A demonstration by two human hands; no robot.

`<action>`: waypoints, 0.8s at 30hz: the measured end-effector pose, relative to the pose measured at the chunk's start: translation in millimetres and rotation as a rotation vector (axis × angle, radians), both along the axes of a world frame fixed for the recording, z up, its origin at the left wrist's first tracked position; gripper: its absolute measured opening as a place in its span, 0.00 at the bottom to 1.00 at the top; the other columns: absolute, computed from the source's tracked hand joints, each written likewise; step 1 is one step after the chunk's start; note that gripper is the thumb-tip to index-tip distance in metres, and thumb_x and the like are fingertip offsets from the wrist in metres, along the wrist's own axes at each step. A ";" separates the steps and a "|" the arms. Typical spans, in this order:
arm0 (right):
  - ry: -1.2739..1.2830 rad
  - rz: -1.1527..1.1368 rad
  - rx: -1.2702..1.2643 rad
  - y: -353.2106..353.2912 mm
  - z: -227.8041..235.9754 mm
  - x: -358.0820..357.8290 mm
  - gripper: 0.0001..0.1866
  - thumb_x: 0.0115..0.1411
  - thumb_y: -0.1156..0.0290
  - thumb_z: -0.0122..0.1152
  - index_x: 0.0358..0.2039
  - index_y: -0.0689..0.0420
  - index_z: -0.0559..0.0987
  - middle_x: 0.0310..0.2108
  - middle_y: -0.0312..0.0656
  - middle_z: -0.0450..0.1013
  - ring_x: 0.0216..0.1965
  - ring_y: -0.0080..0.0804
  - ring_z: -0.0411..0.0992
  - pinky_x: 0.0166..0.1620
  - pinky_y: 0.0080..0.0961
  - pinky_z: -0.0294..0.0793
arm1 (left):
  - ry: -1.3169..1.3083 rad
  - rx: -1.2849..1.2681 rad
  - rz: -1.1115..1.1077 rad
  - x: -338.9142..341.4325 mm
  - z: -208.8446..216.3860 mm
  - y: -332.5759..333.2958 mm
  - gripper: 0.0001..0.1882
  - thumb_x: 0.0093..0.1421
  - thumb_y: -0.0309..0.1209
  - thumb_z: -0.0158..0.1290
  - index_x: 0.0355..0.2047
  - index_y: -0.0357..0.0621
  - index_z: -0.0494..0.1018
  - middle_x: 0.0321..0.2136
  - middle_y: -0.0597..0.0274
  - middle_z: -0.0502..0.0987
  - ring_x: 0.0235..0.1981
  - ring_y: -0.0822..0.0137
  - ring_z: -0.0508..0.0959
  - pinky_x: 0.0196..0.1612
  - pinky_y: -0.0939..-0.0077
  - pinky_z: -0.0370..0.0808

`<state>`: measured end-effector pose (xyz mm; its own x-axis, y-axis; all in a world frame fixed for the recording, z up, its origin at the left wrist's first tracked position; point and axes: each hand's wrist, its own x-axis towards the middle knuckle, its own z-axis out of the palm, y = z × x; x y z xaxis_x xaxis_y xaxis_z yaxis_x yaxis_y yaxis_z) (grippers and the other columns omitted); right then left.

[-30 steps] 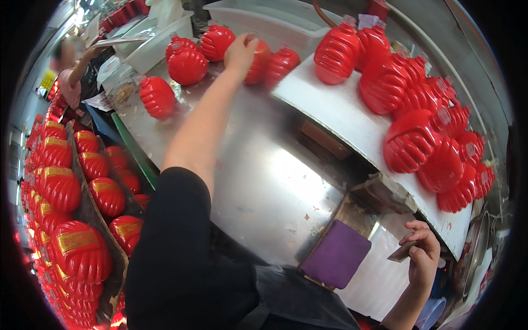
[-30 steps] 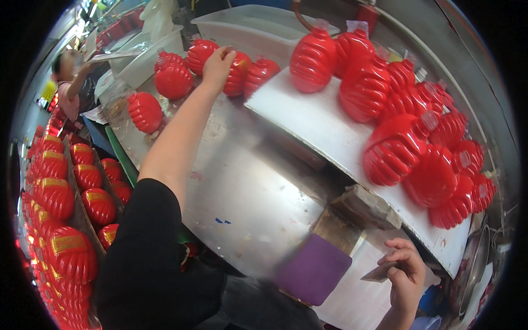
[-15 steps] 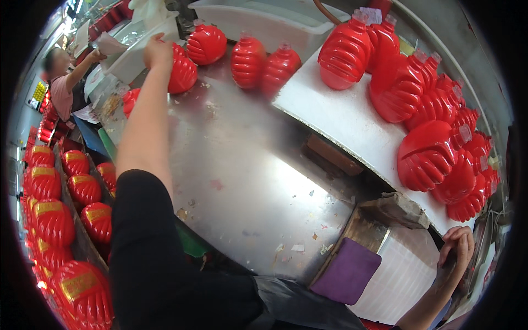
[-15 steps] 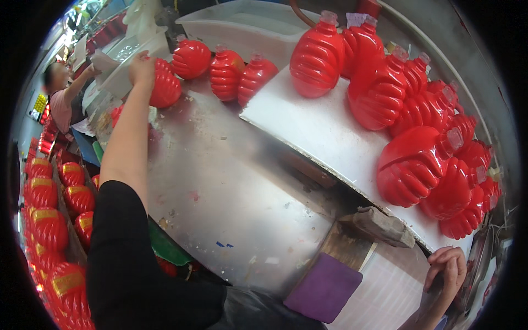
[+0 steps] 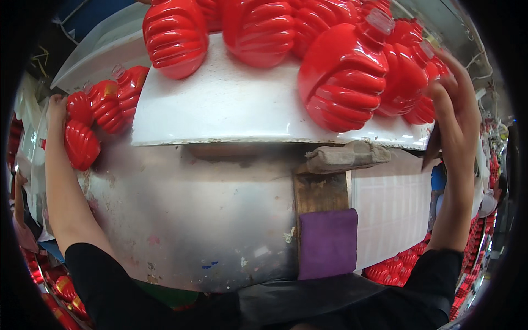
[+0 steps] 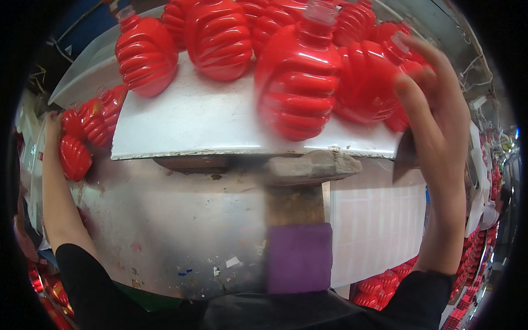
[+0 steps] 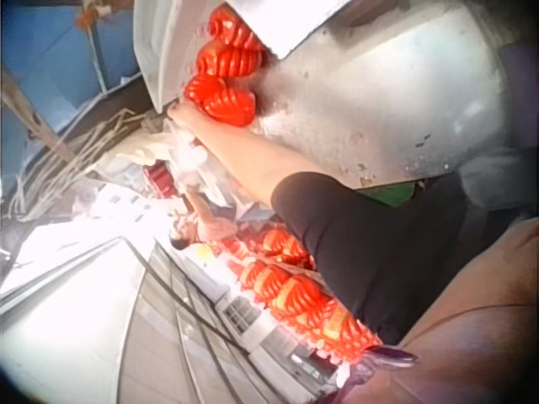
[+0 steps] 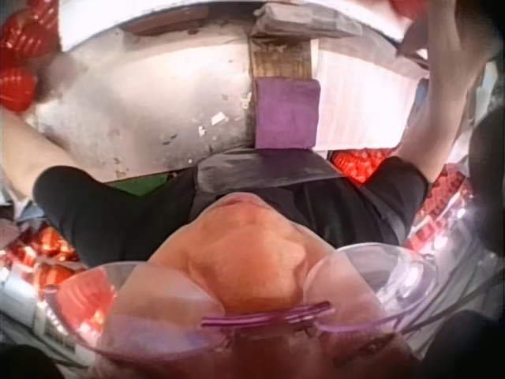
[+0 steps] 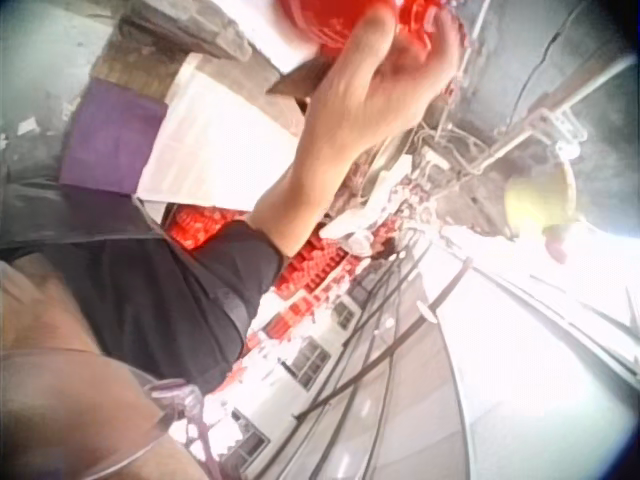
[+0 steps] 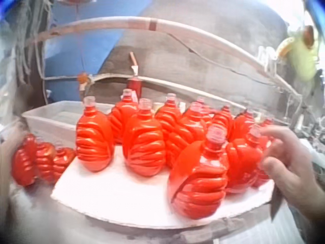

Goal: The person repeatedly picks up red ribbed plastic bottles, applies a yellow label to the front, and places the finished bottles onto a nearby tray. The task is performed by hand in a repetitive cycle.

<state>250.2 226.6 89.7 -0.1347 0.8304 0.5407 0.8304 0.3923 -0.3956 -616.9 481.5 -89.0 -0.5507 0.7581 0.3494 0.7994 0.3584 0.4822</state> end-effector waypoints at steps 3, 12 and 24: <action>-0.041 -0.018 -0.156 35.5 15.2 -34.1 0.23 0.74 0.60 0.57 0.64 0.57 0.77 0.35 0.37 0.78 0.37 0.20 0.75 0.41 0.20 0.73 | 0.018 -0.039 0.036 31.2 18.7 -32.3 0.21 0.66 0.42 0.59 0.56 0.47 0.77 0.38 0.60 0.85 0.23 0.70 0.80 0.26 0.71 0.76; -0.435 0.156 -0.263 81.6 52.4 -76.5 0.18 0.61 0.62 0.63 0.46 0.61 0.83 0.30 0.52 0.81 0.33 0.43 0.82 0.38 0.38 0.80 | -0.074 0.234 0.068 143.5 39.9 -158.7 0.14 0.65 0.37 0.62 0.48 0.45 0.81 0.32 0.62 0.82 0.20 0.72 0.79 0.26 0.72 0.76; 0.592 0.108 -0.011 -1.9 78.6 103.1 0.13 0.69 0.58 0.60 0.36 0.54 0.80 0.21 0.30 0.72 0.18 0.17 0.69 0.17 0.18 0.63 | -0.334 0.204 -0.361 339.4 164.5 -304.8 0.10 0.66 0.25 0.59 0.46 0.36 0.79 0.38 0.65 0.82 0.41 0.75 0.79 0.48 0.79 0.75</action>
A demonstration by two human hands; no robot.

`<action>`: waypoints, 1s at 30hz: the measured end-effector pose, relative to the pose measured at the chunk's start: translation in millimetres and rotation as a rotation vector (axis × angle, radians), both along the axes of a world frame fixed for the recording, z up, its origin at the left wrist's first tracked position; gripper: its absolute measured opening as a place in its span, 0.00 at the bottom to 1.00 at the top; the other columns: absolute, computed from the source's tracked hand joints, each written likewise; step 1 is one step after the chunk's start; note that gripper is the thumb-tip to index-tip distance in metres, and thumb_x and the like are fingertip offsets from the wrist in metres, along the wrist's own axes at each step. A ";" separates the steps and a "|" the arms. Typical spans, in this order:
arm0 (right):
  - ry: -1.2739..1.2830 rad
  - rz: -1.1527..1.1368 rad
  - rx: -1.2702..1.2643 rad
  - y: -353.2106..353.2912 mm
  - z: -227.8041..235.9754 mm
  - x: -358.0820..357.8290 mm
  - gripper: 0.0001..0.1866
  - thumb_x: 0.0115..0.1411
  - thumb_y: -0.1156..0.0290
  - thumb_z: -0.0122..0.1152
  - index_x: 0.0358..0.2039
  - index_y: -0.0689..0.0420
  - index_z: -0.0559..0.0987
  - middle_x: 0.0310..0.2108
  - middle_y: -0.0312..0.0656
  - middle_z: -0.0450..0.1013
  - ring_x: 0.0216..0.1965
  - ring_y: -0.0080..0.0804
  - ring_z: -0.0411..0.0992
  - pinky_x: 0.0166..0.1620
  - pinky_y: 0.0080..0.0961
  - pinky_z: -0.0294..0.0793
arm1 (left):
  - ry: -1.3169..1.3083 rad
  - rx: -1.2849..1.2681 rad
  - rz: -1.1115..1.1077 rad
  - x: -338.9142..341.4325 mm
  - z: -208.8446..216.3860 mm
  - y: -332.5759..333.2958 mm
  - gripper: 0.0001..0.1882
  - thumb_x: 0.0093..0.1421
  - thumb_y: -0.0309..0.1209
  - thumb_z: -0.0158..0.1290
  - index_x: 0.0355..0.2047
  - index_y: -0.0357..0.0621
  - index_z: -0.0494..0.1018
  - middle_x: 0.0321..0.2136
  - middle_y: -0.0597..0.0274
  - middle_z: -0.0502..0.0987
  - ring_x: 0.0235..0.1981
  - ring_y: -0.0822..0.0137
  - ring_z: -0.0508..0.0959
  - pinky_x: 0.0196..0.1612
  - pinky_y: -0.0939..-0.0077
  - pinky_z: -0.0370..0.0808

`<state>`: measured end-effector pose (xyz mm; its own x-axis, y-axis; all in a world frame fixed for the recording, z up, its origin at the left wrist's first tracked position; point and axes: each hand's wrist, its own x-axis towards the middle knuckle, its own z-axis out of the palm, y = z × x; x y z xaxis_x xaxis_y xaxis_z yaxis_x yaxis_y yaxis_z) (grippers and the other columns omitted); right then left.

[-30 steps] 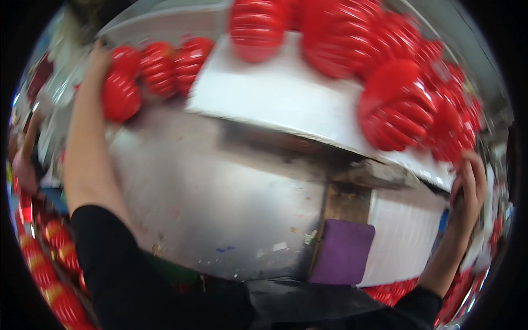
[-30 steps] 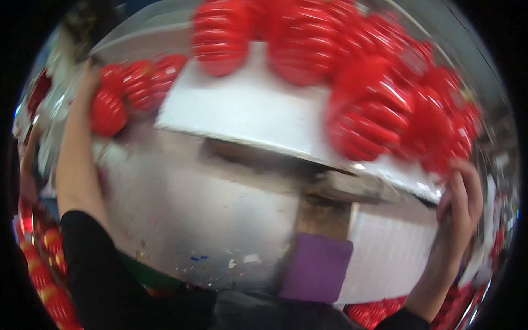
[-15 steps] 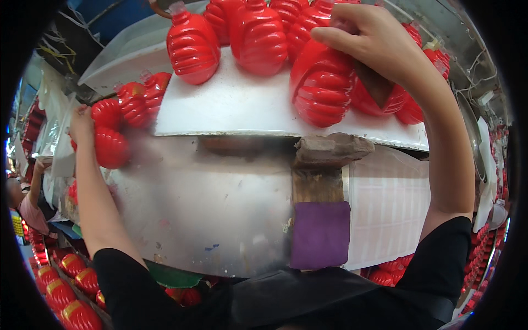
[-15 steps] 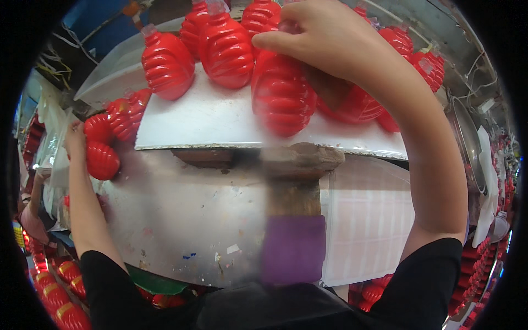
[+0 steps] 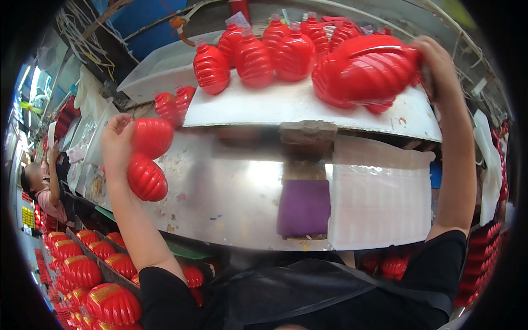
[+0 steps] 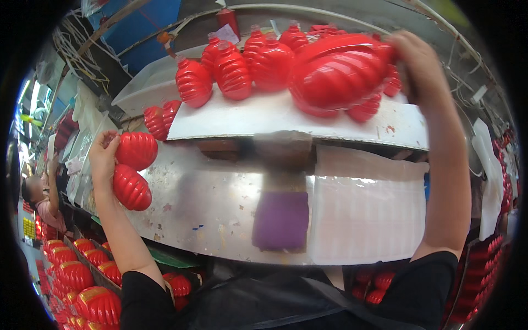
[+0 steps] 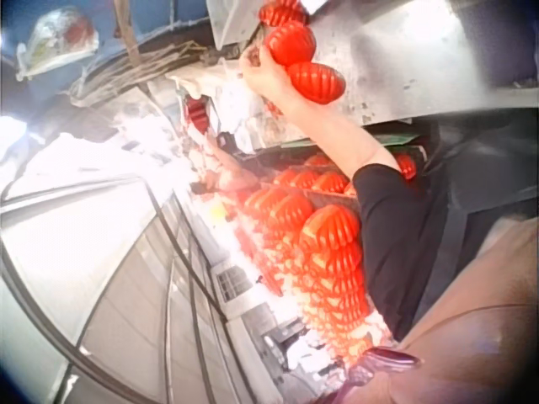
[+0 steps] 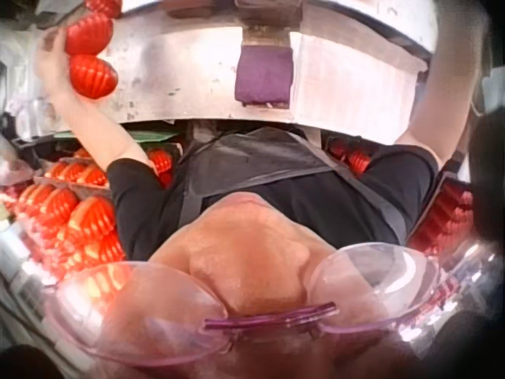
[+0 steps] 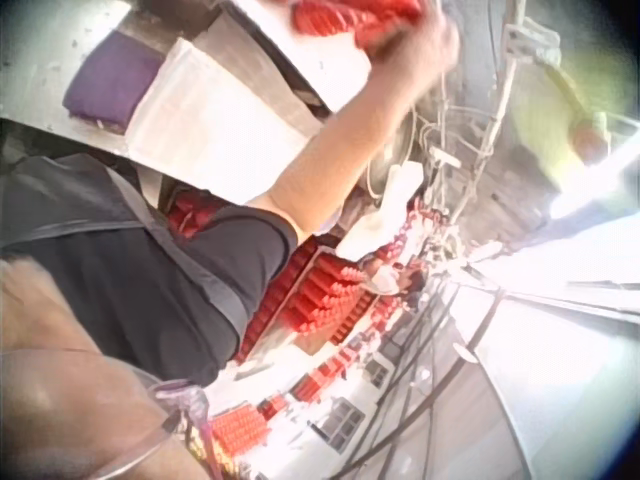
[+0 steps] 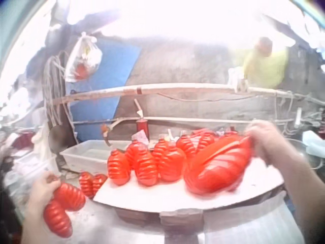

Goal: The person repeatedly picks up red ribbed plastic bottles, applies a yellow label to the front, and places the finished bottles onto a nearby tray. The task is performed by hand in a repetitive cycle.

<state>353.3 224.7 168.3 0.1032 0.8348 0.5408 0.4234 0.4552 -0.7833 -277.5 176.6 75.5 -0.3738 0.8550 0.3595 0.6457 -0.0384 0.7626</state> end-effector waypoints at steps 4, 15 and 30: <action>0.326 -0.349 -0.132 -73.8 22.6 139.2 0.13 0.71 0.56 0.60 0.42 0.52 0.83 0.21 0.28 0.72 0.17 0.11 0.66 0.14 0.12 0.56 | -0.039 0.044 -0.321 69.5 53.8 -1.7 0.09 0.66 0.24 0.58 0.46 0.37 0.79 0.39 0.65 0.81 0.41 0.75 0.79 0.48 0.79 0.75; -0.463 -1.092 -0.034 -136.2 -30.4 398.8 0.19 0.65 0.54 0.63 0.42 0.60 0.83 0.33 0.46 0.82 0.36 0.37 0.81 0.42 0.35 0.78 | 0.146 -0.053 -0.811 227.7 54.3 112.8 0.08 0.64 0.24 0.60 0.44 0.38 0.79 0.35 0.69 0.78 0.37 0.77 0.76 0.43 0.80 0.75; -1.548 -0.520 -0.404 -31.6 -66.1 323.5 0.11 0.56 0.76 0.63 0.40 0.56 0.83 0.41 0.46 0.82 0.51 0.48 0.80 0.53 0.42 0.79 | -0.146 0.024 -0.719 229.6 27.4 181.9 0.14 0.74 0.34 0.55 0.53 0.38 0.78 0.37 0.63 0.84 0.27 0.82 0.75 0.28 0.88 0.69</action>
<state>676.8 193.0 102.2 0.0064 0.9863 0.1646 0.8834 -0.0827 0.4613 -47.9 358.5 102.9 0.2314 0.8994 0.3709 0.3467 -0.4325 0.8323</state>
